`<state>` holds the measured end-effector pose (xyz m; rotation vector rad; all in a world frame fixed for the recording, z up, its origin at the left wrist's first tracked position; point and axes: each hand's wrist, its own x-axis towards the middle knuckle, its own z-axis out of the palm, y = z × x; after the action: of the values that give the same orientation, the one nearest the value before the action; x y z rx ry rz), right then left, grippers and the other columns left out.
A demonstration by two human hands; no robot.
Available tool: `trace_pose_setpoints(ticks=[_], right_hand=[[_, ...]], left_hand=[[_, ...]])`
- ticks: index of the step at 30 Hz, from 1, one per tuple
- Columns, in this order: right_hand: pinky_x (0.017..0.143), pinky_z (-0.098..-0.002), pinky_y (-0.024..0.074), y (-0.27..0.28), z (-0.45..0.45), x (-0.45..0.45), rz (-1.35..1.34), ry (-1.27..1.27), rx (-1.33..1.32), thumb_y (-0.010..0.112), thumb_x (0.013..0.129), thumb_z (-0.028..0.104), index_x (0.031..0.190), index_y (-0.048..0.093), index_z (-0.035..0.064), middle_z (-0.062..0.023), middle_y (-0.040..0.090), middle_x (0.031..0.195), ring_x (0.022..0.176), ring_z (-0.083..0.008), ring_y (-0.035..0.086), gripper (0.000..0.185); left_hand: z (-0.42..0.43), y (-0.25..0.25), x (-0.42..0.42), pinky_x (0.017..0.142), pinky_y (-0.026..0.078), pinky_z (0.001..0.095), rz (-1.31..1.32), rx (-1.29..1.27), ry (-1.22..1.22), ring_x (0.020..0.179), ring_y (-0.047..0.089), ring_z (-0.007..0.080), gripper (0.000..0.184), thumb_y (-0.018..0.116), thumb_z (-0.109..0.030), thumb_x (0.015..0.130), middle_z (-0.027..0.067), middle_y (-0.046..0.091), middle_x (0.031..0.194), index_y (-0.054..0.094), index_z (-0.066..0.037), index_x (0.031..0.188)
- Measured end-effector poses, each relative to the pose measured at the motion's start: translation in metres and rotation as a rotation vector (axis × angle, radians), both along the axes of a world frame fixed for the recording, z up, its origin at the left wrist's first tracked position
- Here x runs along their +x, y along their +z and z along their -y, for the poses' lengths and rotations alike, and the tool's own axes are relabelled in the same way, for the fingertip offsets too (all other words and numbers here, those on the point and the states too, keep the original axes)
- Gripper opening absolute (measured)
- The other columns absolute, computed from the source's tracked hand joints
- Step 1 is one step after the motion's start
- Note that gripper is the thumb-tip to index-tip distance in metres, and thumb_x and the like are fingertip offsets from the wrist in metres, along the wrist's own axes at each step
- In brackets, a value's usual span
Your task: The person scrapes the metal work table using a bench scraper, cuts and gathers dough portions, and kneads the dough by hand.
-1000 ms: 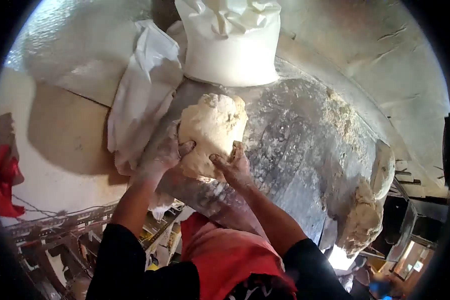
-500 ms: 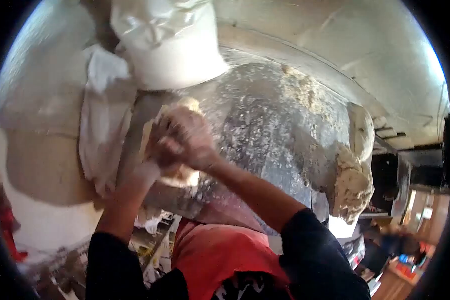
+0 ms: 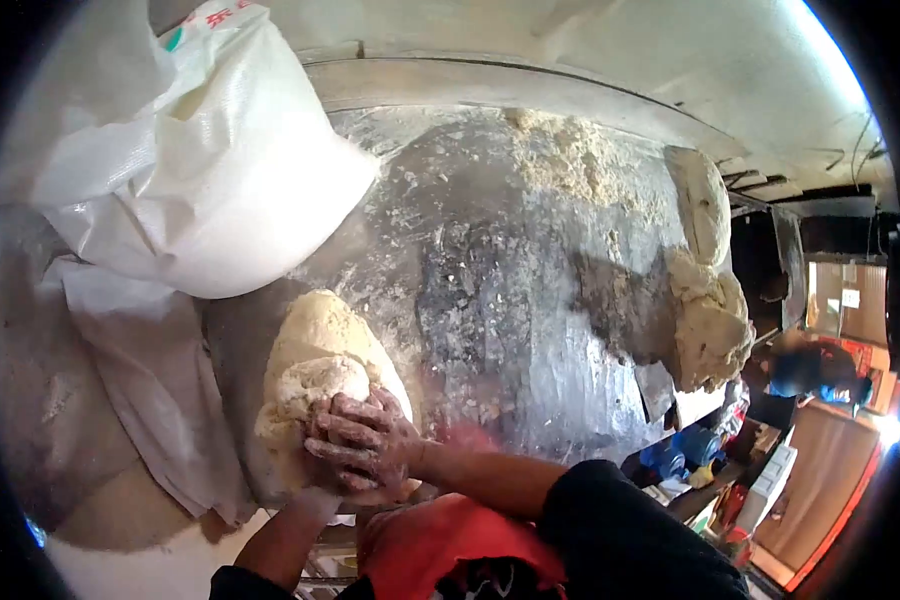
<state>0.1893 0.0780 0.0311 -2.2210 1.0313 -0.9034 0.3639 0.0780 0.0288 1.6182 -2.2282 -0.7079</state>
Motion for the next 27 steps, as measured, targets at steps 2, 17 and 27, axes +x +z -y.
trace_pose_setpoints(ticks=[2,17,27], right_hand=[[0.113,-0.0731,0.0213,-0.011,0.0,0.002,-0.054,0.04,0.035,0.065,0.083,0.054,0.152,0.046,0.036,-0.0052,0.035,0.161,0.148,-0.035,0.028,0.074],[0.118,-0.0497,0.0294,0.021,-0.104,-0.15,-0.176,-0.626,0.322,0.07,0.091,0.033,0.153,0.042,0.0118,-0.0179,0.044,0.154,0.142,-0.0383,0.039,0.071],[0.116,-0.0479,0.0364,-0.061,-0.267,-0.43,-0.456,-1.568,0.732,0.062,0.082,0.011,0.153,0.037,0.0128,-0.0232,0.038,0.154,0.143,-0.0422,0.037,0.076]], left_hand=[[-0.001,-0.006,0.001,0.126,0.016,0.0492,-0.059,0.057,0.027,0.153,0.019,0.0349,0.088,0.057,-0.052,0.092,0.0178,0.023,0.165,0.023,-0.007,0.16],[0.057,0.154,-0.018,0.115,0.034,0.0484,0.009,-0.377,0.057,0.137,0.047,0.0354,0.052,0.064,-0.029,0.095,0.0168,0.054,0.145,0.056,-0.007,0.141],[0.044,0.04,-0.031,0.118,0.027,0.0544,0.395,-0.444,-0.014,0.148,0.031,0.0358,0.075,0.054,-0.054,0.093,0.0134,0.038,0.158,0.041,-0.012,0.154]])
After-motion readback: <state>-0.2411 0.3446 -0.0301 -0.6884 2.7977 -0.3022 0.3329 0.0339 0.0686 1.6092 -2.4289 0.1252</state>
